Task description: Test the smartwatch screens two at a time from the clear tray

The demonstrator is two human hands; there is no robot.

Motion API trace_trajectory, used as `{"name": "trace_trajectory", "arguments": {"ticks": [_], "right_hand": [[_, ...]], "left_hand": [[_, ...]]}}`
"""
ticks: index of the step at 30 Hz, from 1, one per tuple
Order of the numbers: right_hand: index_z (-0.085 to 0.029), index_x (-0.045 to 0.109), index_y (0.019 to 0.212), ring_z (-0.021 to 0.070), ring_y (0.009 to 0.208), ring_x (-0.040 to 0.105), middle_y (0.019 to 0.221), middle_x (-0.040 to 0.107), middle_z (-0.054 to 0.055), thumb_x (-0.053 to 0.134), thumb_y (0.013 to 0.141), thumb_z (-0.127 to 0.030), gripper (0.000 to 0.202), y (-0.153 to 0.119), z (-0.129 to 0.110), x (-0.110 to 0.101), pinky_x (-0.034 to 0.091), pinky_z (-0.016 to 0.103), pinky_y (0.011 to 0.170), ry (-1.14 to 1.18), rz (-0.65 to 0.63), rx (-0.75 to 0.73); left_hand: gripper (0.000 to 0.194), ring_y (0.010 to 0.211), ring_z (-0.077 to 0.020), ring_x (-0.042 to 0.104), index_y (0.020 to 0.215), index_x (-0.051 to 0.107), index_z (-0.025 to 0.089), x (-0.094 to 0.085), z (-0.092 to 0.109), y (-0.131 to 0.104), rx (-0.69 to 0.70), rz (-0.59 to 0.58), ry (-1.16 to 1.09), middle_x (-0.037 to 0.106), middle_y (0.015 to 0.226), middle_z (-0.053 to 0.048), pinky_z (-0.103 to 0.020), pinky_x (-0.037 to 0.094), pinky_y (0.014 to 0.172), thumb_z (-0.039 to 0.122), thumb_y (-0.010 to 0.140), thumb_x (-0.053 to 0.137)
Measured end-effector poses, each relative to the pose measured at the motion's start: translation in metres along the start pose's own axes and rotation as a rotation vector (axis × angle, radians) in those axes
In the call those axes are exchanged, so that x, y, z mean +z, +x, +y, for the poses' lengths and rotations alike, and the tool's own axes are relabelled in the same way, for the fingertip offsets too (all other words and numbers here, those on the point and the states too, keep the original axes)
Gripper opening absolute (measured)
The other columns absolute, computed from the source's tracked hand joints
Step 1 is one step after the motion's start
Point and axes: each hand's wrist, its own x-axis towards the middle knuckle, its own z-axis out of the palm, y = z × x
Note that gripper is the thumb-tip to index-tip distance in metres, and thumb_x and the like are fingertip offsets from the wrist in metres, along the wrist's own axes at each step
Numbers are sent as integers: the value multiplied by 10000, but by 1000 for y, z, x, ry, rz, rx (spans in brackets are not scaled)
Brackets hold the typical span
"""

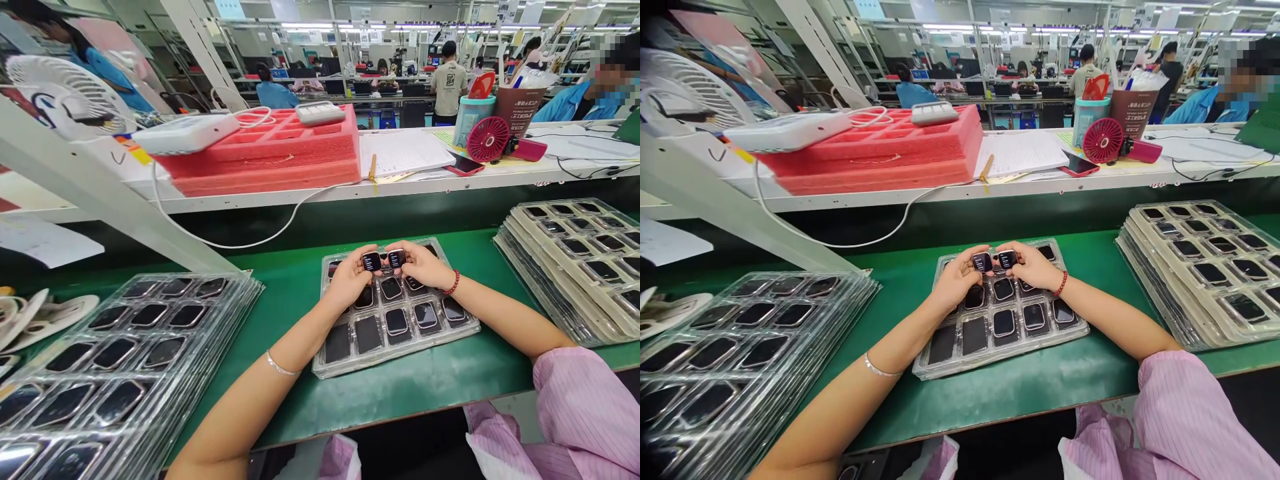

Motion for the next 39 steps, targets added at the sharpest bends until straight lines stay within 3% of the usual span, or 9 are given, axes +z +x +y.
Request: {"name": "trace_trajectory", "arguments": {"ticks": [5,8,27,39], "right_hand": [[-161,621,1128,118,680,670,968,700,56,526,849,-150,294,-1,-2,-1,553,211,566,3,12,29],[-164,648,1082,105,642,667,899,702,39,511,883,-168,242,-1,-1,0,540,187,538,11,10,30],[-165,653,1075,117,663,669,954,722,63,568,897,-311,246,-4,3,-1,523,226,579,-28,13,-6],[-158,647,1102,119,667,682,1017,730,74,512,902,-253,259,-4,2,1,540,233,600,-50,13,3]], "left_hand": [[396,658,-158,683,1152,650,138,-1,0,1,12,17,32,744,953,-80,-229,467,522,279,783,638],[348,628,-153,674,1083,664,139,-1,0,1,12,7,22,740,943,-81,-228,453,495,337,798,639],[281,622,-159,685,1042,673,174,-1,0,-1,22,-10,21,727,869,-48,-224,432,491,315,804,624],[330,622,-161,687,1077,669,153,-3,-5,1,27,-5,39,735,911,-73,-224,439,486,341,808,632]]}}
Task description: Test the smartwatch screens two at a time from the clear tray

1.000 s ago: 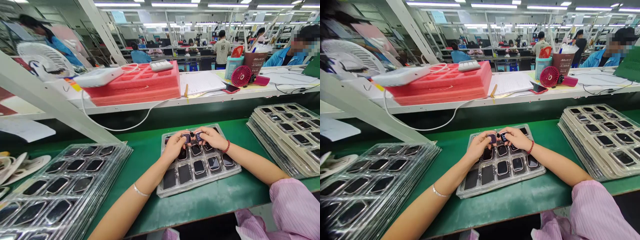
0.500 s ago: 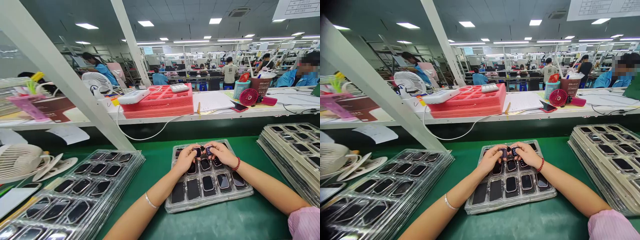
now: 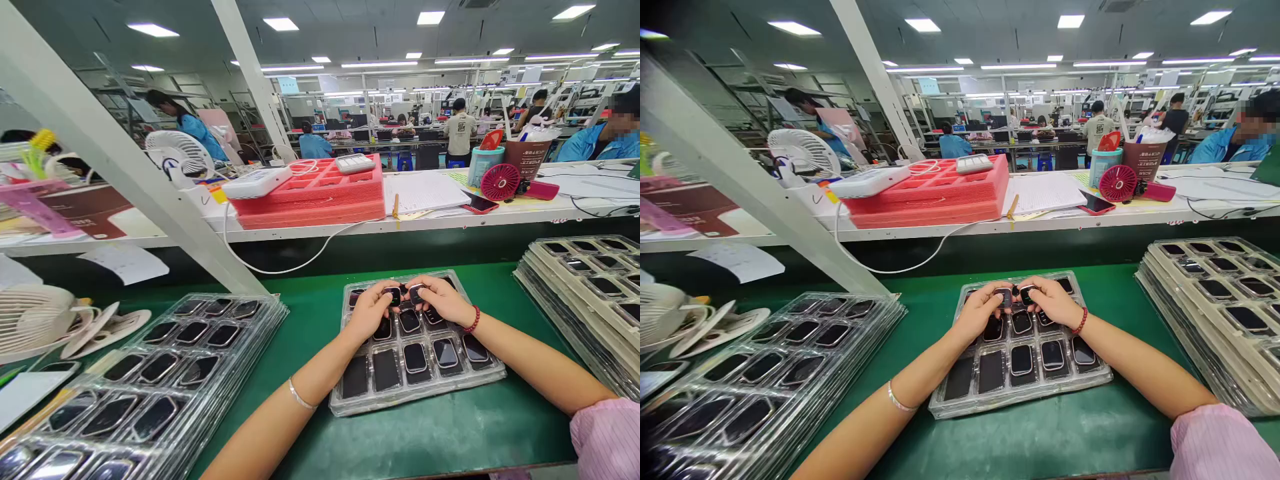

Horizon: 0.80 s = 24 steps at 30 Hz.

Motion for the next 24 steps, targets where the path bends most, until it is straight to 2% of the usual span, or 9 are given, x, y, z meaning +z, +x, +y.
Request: {"name": "trace_trajectory", "arguments": {"ticks": [7,11,15,18,20,24], "right_hand": [[-167,642,1140,123,679,693,1037,737,76,524,884,-202,284,1,-1,1,551,233,602,34,3,14],[-183,609,1214,139,786,713,1098,724,70,599,796,-127,422,2,-1,0,573,223,638,50,-15,-15],[-171,611,1212,149,785,726,1136,711,89,554,833,-135,385,3,0,-1,588,228,621,25,-55,-4],[-166,593,1233,163,837,733,1195,694,102,559,795,-101,445,2,0,-1,610,254,677,14,-54,-37],[-168,579,1246,166,876,734,1228,685,104,559,777,-86,476,2,0,-1,617,266,718,17,-53,-57],[-160,584,1232,160,840,747,1178,705,99,513,813,-101,428,1,0,-1,607,235,650,16,-79,-26]], "left_hand": [[339,638,-162,674,1095,665,162,0,1,-1,8,12,23,729,943,-75,-235,453,500,315,794,640],[492,765,-179,691,1195,604,189,2,4,-2,22,38,27,729,1009,-62,-261,523,627,220,710,681],[389,802,-200,694,1112,632,171,2,6,-2,16,54,40,724,984,-69,-326,564,717,250,733,673],[417,868,-213,699,1131,623,177,2,8,-3,18,62,49,730,1003,-69,-324,563,743,209,718,673],[447,831,-197,698,1153,612,180,2,9,-3,12,70,51,733,998,-61,-321,560,749,193,710,675],[407,779,-188,691,1129,615,170,2,9,-4,-10,56,30,731,965,-61,-331,564,733,232,729,663]]}}
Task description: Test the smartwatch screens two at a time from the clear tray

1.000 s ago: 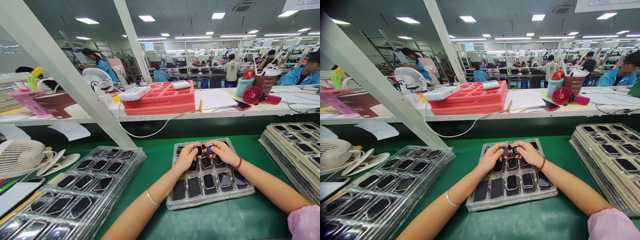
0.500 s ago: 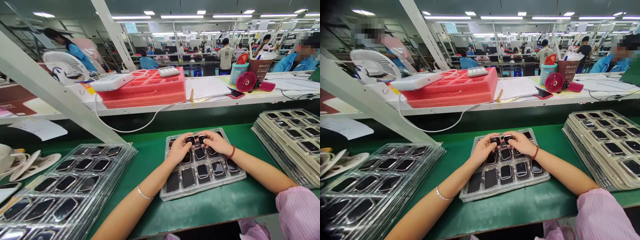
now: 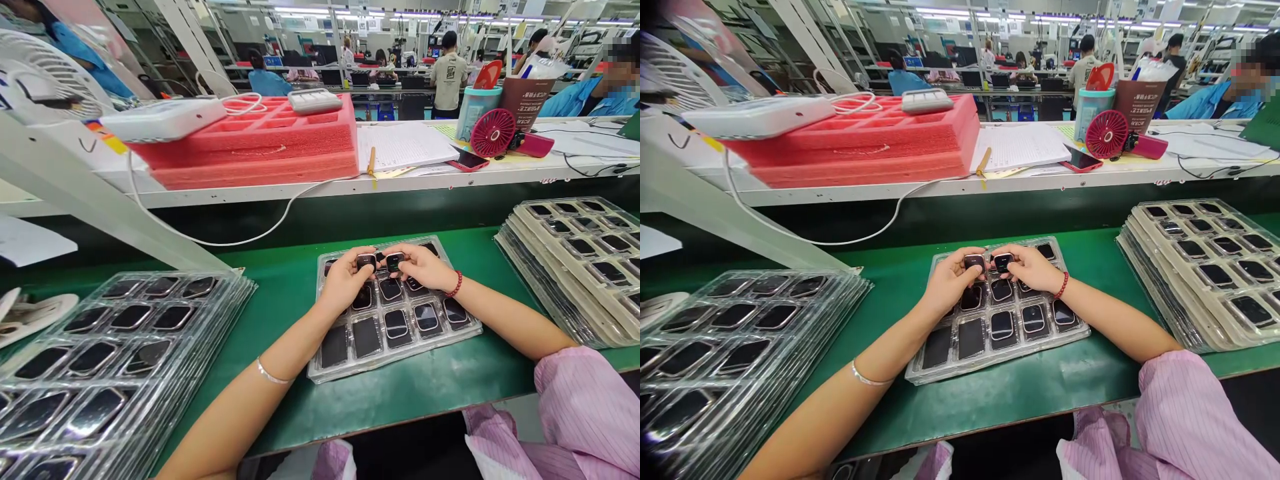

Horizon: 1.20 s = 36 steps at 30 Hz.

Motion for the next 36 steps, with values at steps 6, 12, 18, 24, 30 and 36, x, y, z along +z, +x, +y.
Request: {"name": "trace_trajectory", "arguments": {"ticks": [6,12,18,24,30,36], "right_hand": [[-158,593,1213,168,855,744,1139,714,91,513,784,-83,442,0,-1,0,624,268,696,-10,32,-18],[-166,597,1193,184,901,735,1152,720,88,540,743,-78,462,-1,-3,1,634,327,784,-6,38,-47],[-156,600,1181,167,840,739,1175,710,100,543,771,-116,416,-1,-4,1,632,318,762,-8,48,-33],[-157,586,1186,175,857,735,1165,713,102,565,763,-123,425,-2,-5,0,628,340,800,-2,54,-24],[-164,589,1195,169,836,732,1117,716,88,543,791,-131,409,-2,-4,0,624,306,731,-14,57,-14],[-172,578,1196,202,1022,703,1225,684,99,555,720,-85,485,0,-2,1,589,369,912,-33,59,-103]], "left_hand": [[497,943,-224,695,1170,593,168,2,1,-1,4,13,3,739,992,-70,-343,550,827,187,681,680],[476,882,-213,700,1159,603,178,2,3,-1,5,9,-8,731,968,-56,-347,560,797,189,688,671],[470,896,-218,700,1166,604,179,0,3,-2,6,1,-24,731,981,-61,-352,564,803,192,701,672],[510,985,-225,688,1174,592,177,2,2,-1,16,4,-36,730,984,-56,-351,541,873,177,678,713],[439,790,-189,685,1142,616,179,0,1,-1,1,0,-23,724,954,-52,-339,557,754,209,710,683],[554,994,-233,688,1196,587,180,1,0,0,-9,5,-23,730,1038,-75,-334,550,820,143,649,662]]}}
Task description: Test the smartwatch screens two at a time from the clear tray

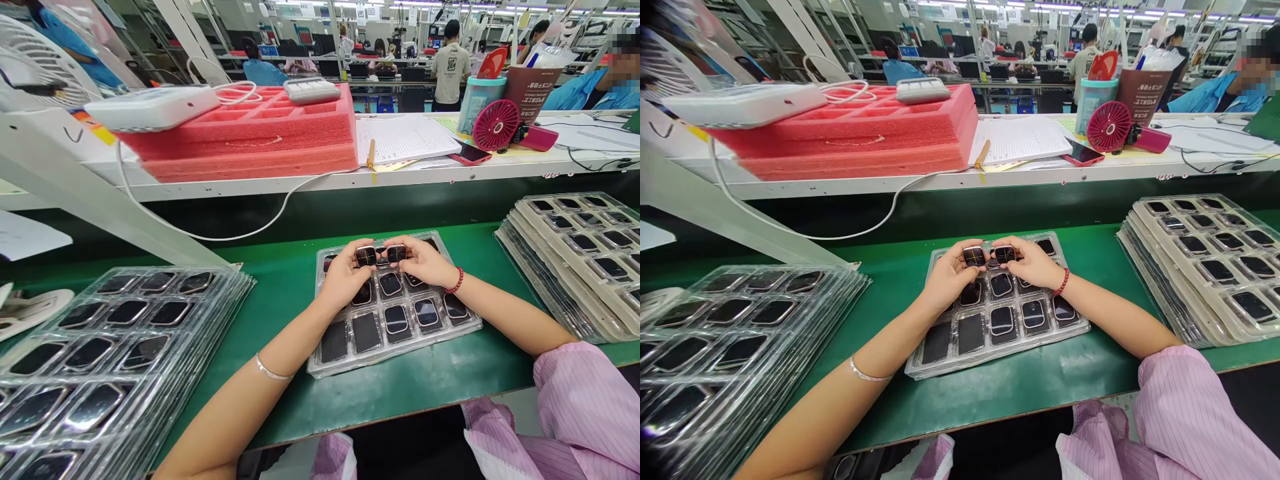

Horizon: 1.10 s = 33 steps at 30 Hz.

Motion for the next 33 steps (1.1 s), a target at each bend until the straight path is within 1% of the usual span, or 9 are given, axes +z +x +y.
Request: {"name": "trace_trajectory", "arguments": {"ticks": [2,6,10,13,17,20,24,27,33], "right_hand": [[-166,579,1193,202,1001,707,1222,680,106,552,738,-100,461,0,0,0,599,365,879,-7,2,9],[-160,579,1203,164,818,720,1129,704,96,512,783,-115,427,-1,0,-2,612,295,694,0,-23,80],[-174,579,1199,172,906,717,1182,698,88,515,729,-74,485,0,0,-1,613,316,786,18,-23,33],[-173,585,1189,175,947,711,1195,694,86,530,713,-65,492,0,1,-1,610,314,819,20,-12,5],[-160,591,1195,147,809,719,1119,717,88,524,784,-104,421,0,0,-3,607,244,650,78,-37,89],[-163,575,1218,142,801,718,1105,718,79,538,773,-89,453,1,-2,-4,606,226,620,139,-31,121],[-169,567,1227,149,839,710,1102,718,67,531,718,-46,525,2,-2,-4,614,228,642,158,-27,121],[-175,573,1224,152,848,708,1119,722,64,505,684,-18,567,2,0,-4,606,228,645,137,-28,123],[-183,575,1220,165,870,713,1131,720,66,487,667,-12,585,3,3,-4,605,246,663,115,-28,122]], "left_hand": [[530,990,-231,685,1185,589,176,0,1,0,3,-1,11,730,1018,-73,-331,551,818,178,664,689],[397,887,-219,691,1108,617,171,-1,2,-1,11,-33,10,721,942,-61,-342,567,762,258,727,689],[475,970,-231,689,1146,600,180,0,2,-1,11,-12,13,731,1003,-65,-349,561,822,171,679,686],[474,1009,-236,684,1133,606,179,1,3,-2,28,-16,18,727,1013,-65,-336,554,833,182,670,708],[402,761,-185,680,1107,629,174,-1,3,-1,2,-34,-14,715,893,-51,-274,530,614,243,717,701],[552,690,-160,656,1233,589,183,-1,3,-1,-38,-20,-52,718,927,-59,-220,451,483,163,685,657],[718,776,-177,673,1306,553,185,-1,2,-1,-44,-18,-65,693,1134,-107,-208,462,481,86,595,572],[762,775,-167,667,1317,546,187,0,1,-1,-47,-21,-77,662,1221,-126,-202,462,476,72,564,540],[786,803,-167,672,1347,534,200,-1,-1,-1,-40,-27,-61,641,1268,-127,-196,460,485,66,573,541]]}}
